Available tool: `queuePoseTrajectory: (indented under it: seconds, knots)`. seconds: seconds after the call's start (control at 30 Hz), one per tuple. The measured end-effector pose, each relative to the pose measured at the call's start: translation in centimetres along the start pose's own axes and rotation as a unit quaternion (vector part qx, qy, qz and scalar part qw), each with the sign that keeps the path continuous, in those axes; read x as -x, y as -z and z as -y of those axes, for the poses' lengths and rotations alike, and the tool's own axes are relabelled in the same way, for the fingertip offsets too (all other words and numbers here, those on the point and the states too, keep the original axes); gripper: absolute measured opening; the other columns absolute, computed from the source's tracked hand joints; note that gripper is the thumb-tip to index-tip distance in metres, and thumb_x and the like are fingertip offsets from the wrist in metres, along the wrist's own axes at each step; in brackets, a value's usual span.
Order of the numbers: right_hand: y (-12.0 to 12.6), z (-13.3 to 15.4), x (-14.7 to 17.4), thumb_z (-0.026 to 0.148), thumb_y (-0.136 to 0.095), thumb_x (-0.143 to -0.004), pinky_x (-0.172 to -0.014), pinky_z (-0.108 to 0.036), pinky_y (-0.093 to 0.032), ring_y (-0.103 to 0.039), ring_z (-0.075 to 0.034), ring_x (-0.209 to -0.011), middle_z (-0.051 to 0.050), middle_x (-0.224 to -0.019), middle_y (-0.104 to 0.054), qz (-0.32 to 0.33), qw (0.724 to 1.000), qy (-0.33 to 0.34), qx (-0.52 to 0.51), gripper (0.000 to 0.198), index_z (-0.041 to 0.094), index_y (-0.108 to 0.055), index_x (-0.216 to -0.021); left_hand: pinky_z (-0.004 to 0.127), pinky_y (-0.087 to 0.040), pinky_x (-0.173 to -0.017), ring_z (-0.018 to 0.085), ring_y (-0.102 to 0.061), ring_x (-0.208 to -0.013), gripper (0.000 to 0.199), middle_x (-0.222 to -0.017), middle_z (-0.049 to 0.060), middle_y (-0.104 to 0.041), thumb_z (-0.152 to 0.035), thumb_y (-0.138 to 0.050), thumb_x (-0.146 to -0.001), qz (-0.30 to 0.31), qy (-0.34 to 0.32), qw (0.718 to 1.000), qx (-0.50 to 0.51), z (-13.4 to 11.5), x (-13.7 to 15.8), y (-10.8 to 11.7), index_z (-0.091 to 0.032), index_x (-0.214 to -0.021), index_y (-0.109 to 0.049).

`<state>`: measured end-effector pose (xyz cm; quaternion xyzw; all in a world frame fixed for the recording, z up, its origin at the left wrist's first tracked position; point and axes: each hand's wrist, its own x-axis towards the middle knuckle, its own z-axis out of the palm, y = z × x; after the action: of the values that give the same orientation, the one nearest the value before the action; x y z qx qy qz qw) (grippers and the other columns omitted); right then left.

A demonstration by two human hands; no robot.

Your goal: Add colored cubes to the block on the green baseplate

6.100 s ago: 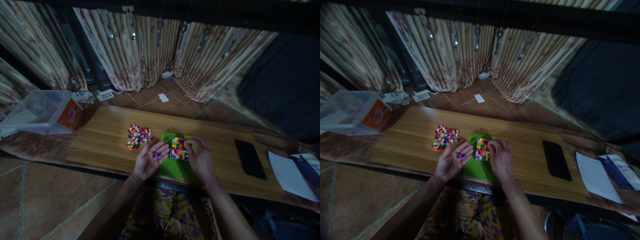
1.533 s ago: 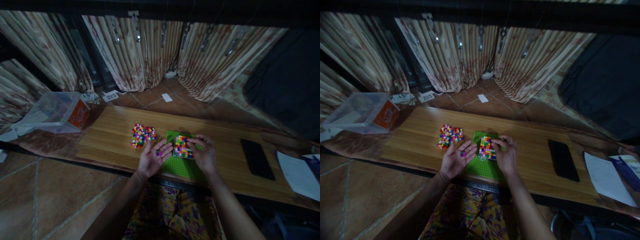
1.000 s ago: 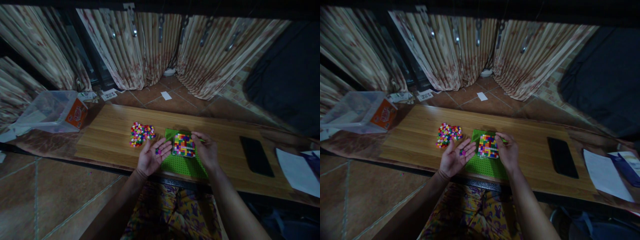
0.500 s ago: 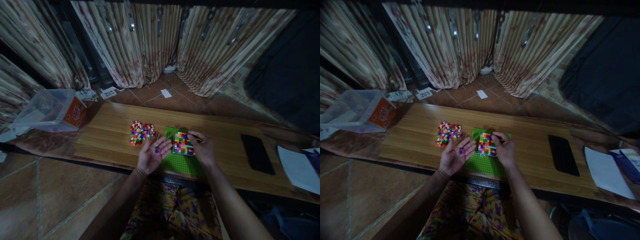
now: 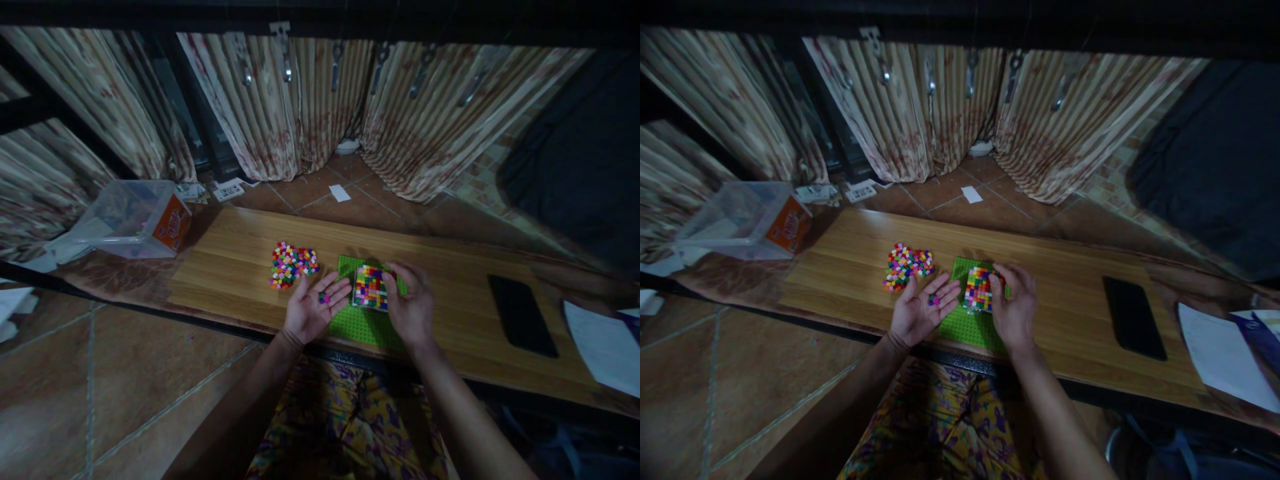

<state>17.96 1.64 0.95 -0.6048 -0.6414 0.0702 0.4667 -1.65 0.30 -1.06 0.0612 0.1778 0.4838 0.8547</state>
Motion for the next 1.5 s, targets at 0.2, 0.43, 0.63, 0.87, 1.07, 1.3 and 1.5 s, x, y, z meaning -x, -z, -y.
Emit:
queuePoseTrajectory:
  seconds: [0.2, 0.43, 0.63, 0.87, 1.07, 1.3, 1.5]
  knots:
    - [-1.6, 4.4, 3.0, 0.026, -0.048, -0.091, -0.085, -0.038, -0.045, -0.054, -0.021, -0.096, -0.006, -0.102, -0.063, 0.157, 0.98, 0.123, 0.013, 0.023, 0.023, -0.067, -0.104, 0.033, -0.043, -0.092, 0.021, -0.061, -0.101, 0.062, -0.123, 0.017, -0.059, -0.056, -0.033, -0.089, 0.012, 0.0, 1.0, 0.013, 0.0, -0.1, 0.3, -0.01, -0.125, -0.052]
    - [-3.7, 5.7, 3.9, 0.027, -0.053, -0.088, -0.083, -0.04, -0.036, -0.049, -0.023, -0.094, -0.004, -0.099, -0.065, 0.214, 0.961, 0.145, 0.097, 0.019, 0.025, -0.067, -0.101, 0.033, -0.044, -0.09, 0.023, -0.059, -0.107, 0.063, -0.125, 0.017, -0.057, -0.057, -0.033, -0.088, 0.017, 0.005, 1.0, 0.017, -0.1, 0.1, 0.2, -0.009, -0.124, -0.052]
    - [-3.9, 5.8, 3.6, 0.025, -0.053, -0.088, -0.078, -0.039, -0.033, -0.048, -0.023, -0.092, -0.003, -0.096, -0.066, 0.208, 0.959, 0.146, 0.122, 0.017, 0.025, -0.068, -0.097, 0.029, -0.045, -0.086, 0.02, -0.062, -0.101, 0.064, -0.126, 0.017, -0.057, -0.057, -0.03, -0.089, 0.026, 0.012, 0.999, 0.019, -0.2, 0.1, 0.2, -0.009, -0.128, -0.049]
    - [-3.9, 5.8, 3.3, 0.026, -0.05, -0.09, -0.078, -0.039, -0.034, -0.049, -0.023, -0.089, -0.004, -0.089, -0.066, 0.204, 0.964, 0.138, 0.097, 0.019, 0.026, -0.068, -0.091, 0.025, -0.046, -0.083, 0.017, -0.064, -0.093, 0.065, -0.126, 0.018, -0.057, -0.056, -0.03, -0.09, 0.016, 0.016, 0.999, 0.028, -0.3, 0.2, 0.1, -0.008, -0.13, -0.047]
    - [-2.2, 5.3, 2.8, 0.03, -0.052, -0.089, -0.081, -0.038, -0.038, -0.051, -0.022, -0.091, -0.003, -0.095, -0.066, 0.163, 0.98, 0.098, 0.055, 0.019, 0.027, -0.07, -0.094, 0.029, -0.044, -0.091, 0.019, -0.062, -0.1, 0.063, -0.124, 0.017, -0.058, -0.055, -0.033, -0.089, 0.008, 0.008, 1.0, 0.02, -0.2, 0.2, 0.2, -0.009, -0.13, -0.049]
    - [1.0, 0.9, 0.6, 0.043, -0.058, -0.083, -0.086, -0.04, -0.041, -0.053, -0.023, -0.095, -0.005, -0.096, -0.063, 0.016, 1.0, -0.003, 0.025, 0.023, 0.026, -0.072, -0.088, 0.039, -0.034, -0.106, 0.027, -0.05, -0.122, 0.065, -0.129, 0.019, -0.054, -0.059, -0.036, -0.087, -0.006, 0.006, 1.0, 0.002, -0.1, 0.1, 0.0, -0.009, -0.125, -0.051]
    - [0.5, -1.7, -0.4, 0.047, -0.061, -0.078, -0.087, -0.041, -0.04, -0.053, -0.023, -0.097, -0.005, -0.099, -0.062, 0.038, 0.998, -0.047, -0.009, 0.025, 0.026, -0.073, -0.083, 0.038, -0.034, -0.105, 0.027, -0.05, -0.122, 0.064, -0.129, 0.019, -0.055, -0.058, -0.037, -0.087, -0.014, 0.006, 1.0, -0.002, -0.1, 0.1, 0.0, -0.009, -0.125, -0.052]
